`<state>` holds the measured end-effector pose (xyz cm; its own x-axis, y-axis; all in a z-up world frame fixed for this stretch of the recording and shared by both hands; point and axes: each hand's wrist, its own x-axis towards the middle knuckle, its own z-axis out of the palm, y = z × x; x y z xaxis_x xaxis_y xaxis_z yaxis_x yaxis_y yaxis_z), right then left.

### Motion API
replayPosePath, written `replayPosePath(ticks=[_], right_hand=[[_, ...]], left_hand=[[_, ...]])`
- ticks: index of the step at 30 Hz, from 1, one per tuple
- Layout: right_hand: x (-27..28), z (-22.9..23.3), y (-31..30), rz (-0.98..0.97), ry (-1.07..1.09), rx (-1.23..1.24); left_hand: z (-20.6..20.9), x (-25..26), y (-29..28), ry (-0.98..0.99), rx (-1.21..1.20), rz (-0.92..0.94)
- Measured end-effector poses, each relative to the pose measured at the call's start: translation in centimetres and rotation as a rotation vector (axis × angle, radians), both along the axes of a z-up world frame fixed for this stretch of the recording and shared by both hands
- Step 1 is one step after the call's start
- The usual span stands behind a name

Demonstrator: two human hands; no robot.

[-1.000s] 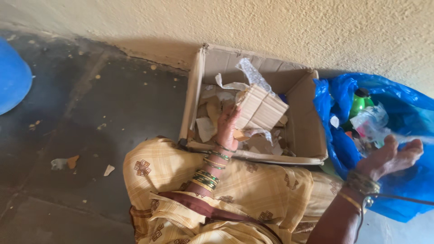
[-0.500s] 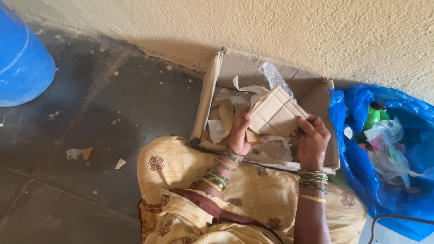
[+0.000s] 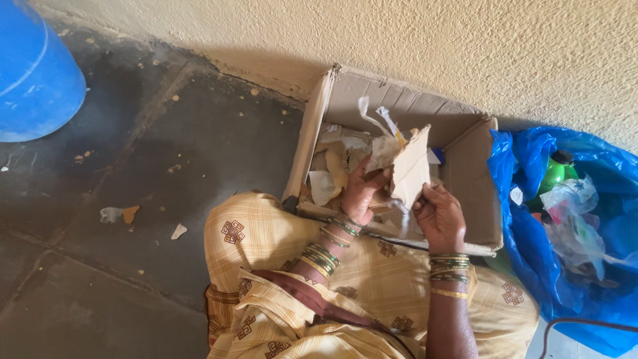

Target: The person sits on the floor and sorts items from a cardboard box into a blue plastic bag. They handle green plastic bottles, crumpled paper, and small plastic wrappers, placing them into the bag one by one.

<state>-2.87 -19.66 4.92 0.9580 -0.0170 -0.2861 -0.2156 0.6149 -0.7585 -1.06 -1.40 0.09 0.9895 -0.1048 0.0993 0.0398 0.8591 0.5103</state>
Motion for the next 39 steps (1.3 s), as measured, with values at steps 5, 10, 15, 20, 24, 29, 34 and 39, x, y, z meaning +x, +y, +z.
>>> replayPosePath(ticks=[5, 10, 15, 20, 24, 29, 34, 39], right_hand=[[-0.8, 0.5, -0.5, -0.032, -0.013, -0.075], [-1.8, 0.4, -5.7, -0.216, -0.216, 0.01], [-2.9, -0.1, -13.8, -0.467, -0.357, 0.188], [-4.4, -0.7, -20.7, -0.722, -0.401, 0.305], [-4.6, -2.6, -25.5, -0.869, -0.403, 0.516], [-3.0, -4.7, -28.9, -0.891, -0.313, 0.555], [-3.2, -3.5, -24.8, -0.92, -0.317, 0.393], [-5.2, 0.6, -11.4, -0.617, -0.489, -0.088]], left_hand=[[1.1, 0.2, -0.3, 0.157, -0.003, 0.095], [0.9, 0.2, -0.1, 0.221, 0.157, 0.195], [0.7, 0.3, -0.3, 0.187, 0.132, 0.256], [0.6, 0.6, -0.3, 0.225, 0.13, 0.258], [0.4, 0.6, -0.1, 0.228, 0.182, 0.26], [0.7, 0.5, 0.1, 0.22, 0.191, 0.25], [0.8, 0.6, 0.1, 0.21, 0.147, 0.262], [1.0, 0.6, -0.1, 0.175, 0.103, 0.25]])
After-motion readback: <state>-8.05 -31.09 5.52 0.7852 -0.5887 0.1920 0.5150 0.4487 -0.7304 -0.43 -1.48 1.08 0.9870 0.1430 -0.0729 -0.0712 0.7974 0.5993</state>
